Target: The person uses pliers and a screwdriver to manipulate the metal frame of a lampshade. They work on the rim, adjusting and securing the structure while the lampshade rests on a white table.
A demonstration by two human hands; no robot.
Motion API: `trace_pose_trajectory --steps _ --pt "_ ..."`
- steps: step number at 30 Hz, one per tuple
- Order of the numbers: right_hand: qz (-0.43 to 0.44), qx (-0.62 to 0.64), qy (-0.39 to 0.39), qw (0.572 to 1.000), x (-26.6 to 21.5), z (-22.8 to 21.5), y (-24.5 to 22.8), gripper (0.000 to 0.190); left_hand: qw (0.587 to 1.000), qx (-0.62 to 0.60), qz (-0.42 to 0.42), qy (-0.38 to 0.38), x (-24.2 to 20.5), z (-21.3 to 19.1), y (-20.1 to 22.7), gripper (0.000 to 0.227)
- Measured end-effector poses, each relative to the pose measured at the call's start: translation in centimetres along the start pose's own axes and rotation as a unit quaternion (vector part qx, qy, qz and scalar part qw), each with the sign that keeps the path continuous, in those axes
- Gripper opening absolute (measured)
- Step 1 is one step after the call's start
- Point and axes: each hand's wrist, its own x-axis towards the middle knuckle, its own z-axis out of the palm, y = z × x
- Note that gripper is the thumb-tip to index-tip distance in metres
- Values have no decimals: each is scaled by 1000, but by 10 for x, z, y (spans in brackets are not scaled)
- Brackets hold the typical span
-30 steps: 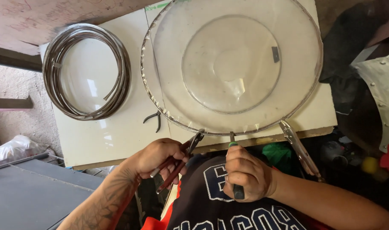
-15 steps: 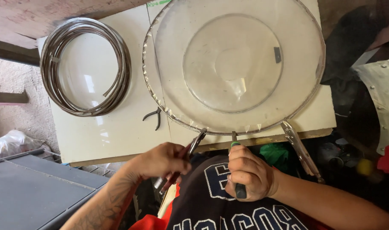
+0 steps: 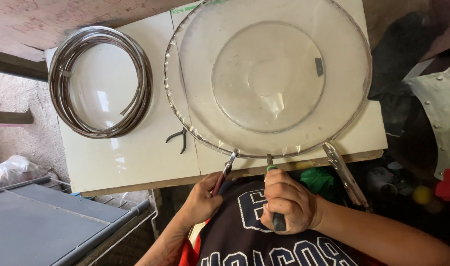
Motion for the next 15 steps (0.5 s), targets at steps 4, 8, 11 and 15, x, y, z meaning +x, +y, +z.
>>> trace_pose_trajectory --steps 4,8,11,15 --pt "-1 -10 8 1000 -5 0 1 18 995 98 -3 31 -12 1 -9 58" --pt "-3 -4 7 1000 -4 -3 1 18 973 212 -88 14 -9 -5 -28 43" --pt "-9 -2 8 1000 -2 -3 3 18 956 280 -76 44 16 2 -77 40" --pt "-6 -12 5 1000 -6 -3 1 20 903 363 110 200 62 17 -127 31"
